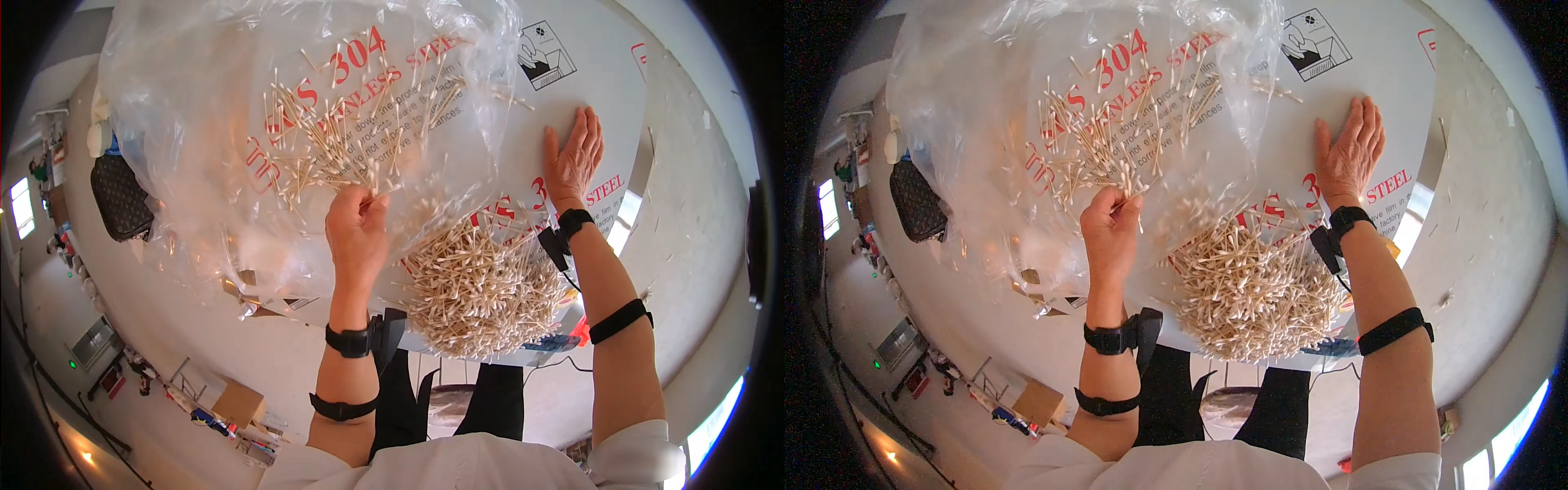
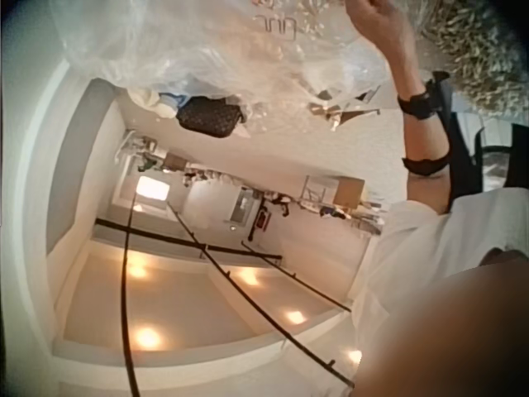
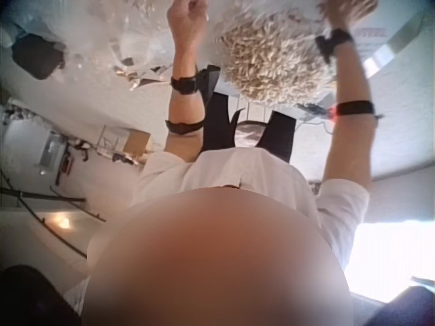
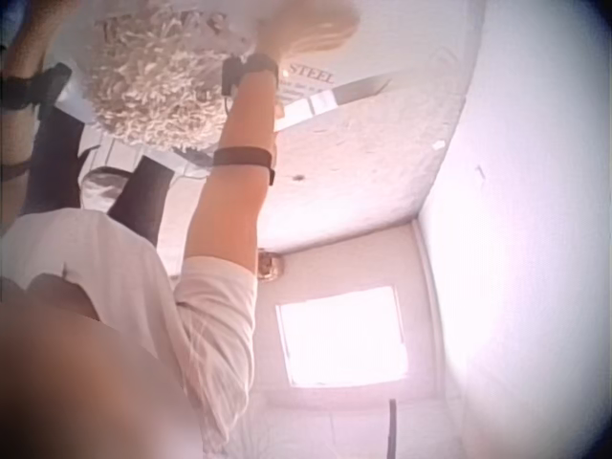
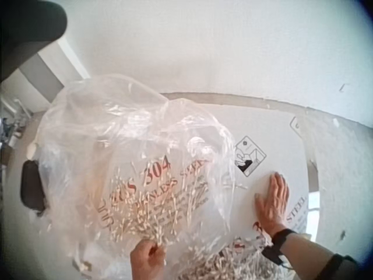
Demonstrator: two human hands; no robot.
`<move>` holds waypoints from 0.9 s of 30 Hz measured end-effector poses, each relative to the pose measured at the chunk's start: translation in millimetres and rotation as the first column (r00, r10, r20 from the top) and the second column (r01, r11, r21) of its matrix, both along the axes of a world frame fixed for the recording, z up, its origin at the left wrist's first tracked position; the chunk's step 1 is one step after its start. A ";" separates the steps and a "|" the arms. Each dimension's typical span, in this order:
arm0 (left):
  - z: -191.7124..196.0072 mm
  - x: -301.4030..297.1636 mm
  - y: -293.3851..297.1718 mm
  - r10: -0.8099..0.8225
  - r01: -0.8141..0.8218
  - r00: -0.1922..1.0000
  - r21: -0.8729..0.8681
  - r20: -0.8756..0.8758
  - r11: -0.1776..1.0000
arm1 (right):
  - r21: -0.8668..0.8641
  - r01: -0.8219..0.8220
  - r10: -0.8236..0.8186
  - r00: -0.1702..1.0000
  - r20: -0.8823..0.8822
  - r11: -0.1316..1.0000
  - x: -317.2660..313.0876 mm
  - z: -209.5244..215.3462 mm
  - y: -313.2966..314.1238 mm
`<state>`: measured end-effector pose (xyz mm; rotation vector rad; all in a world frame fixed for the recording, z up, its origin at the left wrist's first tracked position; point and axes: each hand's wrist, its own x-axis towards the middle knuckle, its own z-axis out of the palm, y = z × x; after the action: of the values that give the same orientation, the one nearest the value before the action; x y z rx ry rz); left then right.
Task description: Sorting and inspecting wooden cotton swabs on a stainless steel surface.
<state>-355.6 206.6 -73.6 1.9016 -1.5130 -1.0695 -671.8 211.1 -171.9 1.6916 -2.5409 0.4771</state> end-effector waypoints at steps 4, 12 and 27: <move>-8.2 25.8 -10.0 0.095 -0.084 0.987 0.086 -0.132 0.993 | -0.030 -0.035 0.036 0.999 0.008 0.999 5.6 4.3 -3.9; 28.6 0.0 17.9 0.067 0.065 0.925 0.327 -0.375 0.943 | 0.009 -0.011 0.011 1.000 -0.022 1.000 -0.7 0.7 -1.8; -20.3 14.3 -76.8 -0.151 0.065 0.747 0.155 0.648 0.986 | 0.009 0.008 -0.008 1.000 -0.007 1.000 1.1 -0.9 -2.7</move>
<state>-341.3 129.7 -93.9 2.4688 -1.9815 -0.5414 -670.7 208.4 -172.8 1.6816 -2.5479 0.4591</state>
